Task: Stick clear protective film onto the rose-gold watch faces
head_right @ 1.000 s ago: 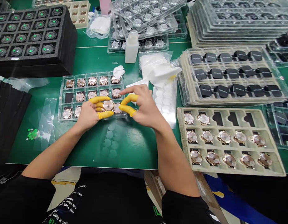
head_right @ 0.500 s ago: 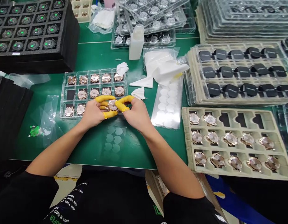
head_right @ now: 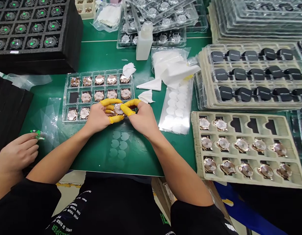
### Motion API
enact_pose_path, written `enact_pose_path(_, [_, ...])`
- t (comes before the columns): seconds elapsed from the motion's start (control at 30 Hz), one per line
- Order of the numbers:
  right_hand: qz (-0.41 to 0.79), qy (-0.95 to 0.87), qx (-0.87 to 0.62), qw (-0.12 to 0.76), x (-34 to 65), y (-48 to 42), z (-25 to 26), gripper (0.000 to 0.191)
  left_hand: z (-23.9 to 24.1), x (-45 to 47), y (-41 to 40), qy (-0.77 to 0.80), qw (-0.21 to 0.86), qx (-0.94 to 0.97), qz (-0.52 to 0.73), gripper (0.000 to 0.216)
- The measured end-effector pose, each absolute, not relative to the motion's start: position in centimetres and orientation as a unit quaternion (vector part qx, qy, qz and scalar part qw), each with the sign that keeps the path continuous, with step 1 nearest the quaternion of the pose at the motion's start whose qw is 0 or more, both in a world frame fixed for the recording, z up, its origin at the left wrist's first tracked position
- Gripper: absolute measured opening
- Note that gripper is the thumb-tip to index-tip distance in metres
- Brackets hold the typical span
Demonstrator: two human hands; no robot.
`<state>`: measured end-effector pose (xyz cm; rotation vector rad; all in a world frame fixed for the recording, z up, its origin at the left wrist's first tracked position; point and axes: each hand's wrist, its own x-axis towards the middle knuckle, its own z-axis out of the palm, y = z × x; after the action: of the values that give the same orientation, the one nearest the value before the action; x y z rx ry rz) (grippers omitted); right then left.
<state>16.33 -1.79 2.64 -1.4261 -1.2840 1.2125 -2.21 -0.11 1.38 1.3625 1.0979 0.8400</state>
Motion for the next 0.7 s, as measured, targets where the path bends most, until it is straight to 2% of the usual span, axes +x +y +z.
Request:
enact_pose_path(0.23, [0.483,-0.501,-0.580,0.424,16.2,-1.9,2.6,0.018,1.3,-2.2,-0.1,0.466,0.560,0.584,0.359,0.062])
enact_pose_path(0.53, [0.482,-0.513,-0.585,0.403,16.2,-2.1,2.7,0.021,1.3,-2.2,-0.1,0.465,0.558,0.585,0.360,0.061])
enact_pose_path(0.6, [0.458,-0.523,-0.586,0.416,16.5,-1.9,2.8,0.022,1.2,-2.2,-0.1,0.468,0.551,0.587,0.363,0.061])
enact_pose_path(0.7, [0.350,-0.524,-0.608,0.484,17.6,-1.2,2.8,0.027,1.2,-2.2,-0.1,0.475,0.540,0.592,0.364,0.061])
